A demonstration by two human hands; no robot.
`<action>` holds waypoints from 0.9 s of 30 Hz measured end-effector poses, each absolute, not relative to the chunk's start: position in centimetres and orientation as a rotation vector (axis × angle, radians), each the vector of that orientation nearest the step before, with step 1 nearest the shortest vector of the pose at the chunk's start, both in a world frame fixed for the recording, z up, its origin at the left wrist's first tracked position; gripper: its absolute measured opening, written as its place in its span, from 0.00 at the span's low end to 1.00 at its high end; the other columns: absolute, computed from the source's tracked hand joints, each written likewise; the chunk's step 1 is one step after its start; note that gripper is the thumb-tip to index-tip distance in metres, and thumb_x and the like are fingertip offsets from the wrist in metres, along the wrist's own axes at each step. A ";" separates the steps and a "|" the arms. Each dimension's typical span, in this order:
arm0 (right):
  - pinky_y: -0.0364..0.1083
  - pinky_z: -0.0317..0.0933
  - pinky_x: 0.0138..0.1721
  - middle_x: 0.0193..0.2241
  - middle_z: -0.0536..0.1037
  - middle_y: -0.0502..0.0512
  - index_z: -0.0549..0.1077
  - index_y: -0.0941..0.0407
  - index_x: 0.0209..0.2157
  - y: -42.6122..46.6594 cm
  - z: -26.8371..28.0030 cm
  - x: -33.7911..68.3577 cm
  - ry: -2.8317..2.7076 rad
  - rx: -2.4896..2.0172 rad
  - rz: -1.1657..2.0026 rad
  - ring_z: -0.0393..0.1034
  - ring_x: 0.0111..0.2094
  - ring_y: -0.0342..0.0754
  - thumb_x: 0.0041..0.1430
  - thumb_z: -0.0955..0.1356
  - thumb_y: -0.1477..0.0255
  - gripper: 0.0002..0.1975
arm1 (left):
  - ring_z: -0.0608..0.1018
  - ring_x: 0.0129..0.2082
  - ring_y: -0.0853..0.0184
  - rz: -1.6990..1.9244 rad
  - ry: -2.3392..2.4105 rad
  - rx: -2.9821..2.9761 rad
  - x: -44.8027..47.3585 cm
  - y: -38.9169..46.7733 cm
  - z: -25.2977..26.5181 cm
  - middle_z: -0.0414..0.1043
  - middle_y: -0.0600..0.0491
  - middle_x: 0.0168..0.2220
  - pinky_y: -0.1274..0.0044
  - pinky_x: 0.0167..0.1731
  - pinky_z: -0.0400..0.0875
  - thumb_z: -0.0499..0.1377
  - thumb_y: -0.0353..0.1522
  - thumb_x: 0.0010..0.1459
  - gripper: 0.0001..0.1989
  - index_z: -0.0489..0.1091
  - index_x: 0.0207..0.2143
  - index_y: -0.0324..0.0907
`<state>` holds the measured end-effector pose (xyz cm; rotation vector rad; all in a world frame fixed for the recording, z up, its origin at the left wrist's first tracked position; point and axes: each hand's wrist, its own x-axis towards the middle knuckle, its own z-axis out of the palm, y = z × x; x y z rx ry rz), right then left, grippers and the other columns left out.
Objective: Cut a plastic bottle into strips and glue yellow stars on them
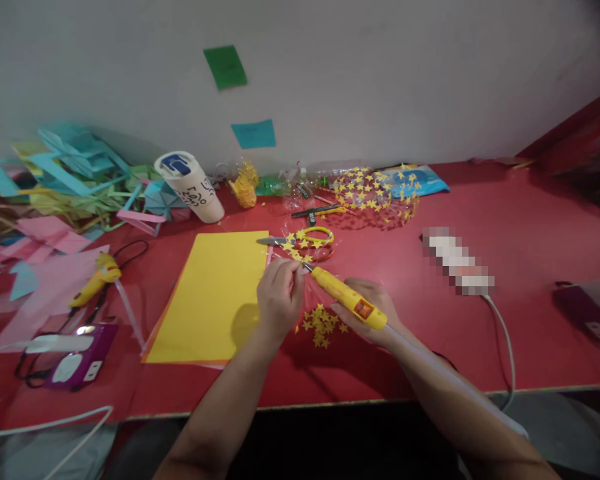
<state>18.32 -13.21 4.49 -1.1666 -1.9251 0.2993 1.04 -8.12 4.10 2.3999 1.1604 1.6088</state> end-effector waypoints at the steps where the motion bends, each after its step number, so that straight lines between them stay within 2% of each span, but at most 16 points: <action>1: 0.42 0.48 0.20 0.15 0.59 0.45 0.56 0.53 0.17 -13.2 4.5 18.4 -1.939 -1.165 0.245 0.54 0.17 0.40 0.58 0.64 0.69 0.18 | 0.73 0.32 0.68 1.610 1.152 2.456 1.0 -8.1 4.1 0.72 0.50 0.30 0.75 0.34 0.68 0.53 0.25 0.61 0.05 0.67 0.35 0.41; 5: 0.42 0.49 0.21 0.17 0.62 0.47 0.59 0.53 0.19 -13.2 4.7 19.4 -1.929 -1.200 0.097 0.56 0.18 0.41 0.56 0.67 0.69 0.16 | 0.73 0.32 0.67 1.627 1.112 2.431 1.0 -8.2 4.3 0.73 0.50 0.30 0.75 0.34 0.68 0.53 0.25 0.61 0.06 0.68 0.35 0.41; 10: 0.43 0.54 0.25 0.29 0.71 0.53 0.65 0.53 0.27 -12.3 4.6 22.9 -1.769 -1.566 0.058 0.65 0.25 0.44 0.58 0.66 0.68 0.07 | 0.72 0.28 0.70 1.509 1.102 2.014 1.3 -8.6 4.8 0.69 0.54 0.27 0.77 0.30 0.69 0.53 0.30 0.62 0.06 0.66 0.31 0.42; 14: 0.44 0.53 0.25 0.31 0.70 0.56 0.67 0.56 0.29 -11.5 3.8 25.5 -1.951 -1.919 0.252 0.63 0.24 0.45 0.54 0.66 0.75 0.01 | 0.72 0.27 0.69 1.309 1.006 1.775 1.4 -8.9 5.1 0.69 0.54 0.27 0.76 0.28 0.69 0.53 0.32 0.60 0.07 0.67 0.29 0.43; 20: 0.46 0.63 0.38 0.40 0.72 0.62 0.71 0.60 0.38 -11.3 2.6 27.0 -2.130 -2.084 0.545 0.69 0.35 0.48 0.47 0.67 0.82 0.14 | 0.71 0.26 0.70 1.165 0.904 1.606 1.7 -9.1 5.4 0.67 0.54 0.26 0.78 0.23 0.65 0.53 0.32 0.58 0.07 0.66 0.28 0.43; 24: 0.53 0.63 0.45 0.42 0.75 0.66 0.72 0.60 0.38 -11.8 4.4 25.6 -2.171 -1.905 0.316 0.69 0.43 0.56 0.51 0.67 0.80 0.11 | 0.70 0.26 0.69 1.138 0.922 1.637 1.7 -9.4 5.9 0.67 0.53 0.25 0.77 0.24 0.65 0.53 0.32 0.57 0.08 0.65 0.25 0.43; 27: 0.51 0.64 0.44 0.38 0.78 0.59 0.72 0.56 0.39 -12.4 6.8 23.0 -2.095 -1.449 0.286 0.71 0.41 0.52 0.61 0.64 0.75 0.06 | 0.67 0.23 0.71 1.026 0.880 1.576 1.6 -9.6 6.3 0.66 0.55 0.23 0.78 0.23 0.64 0.53 0.33 0.56 0.08 0.65 0.24 0.43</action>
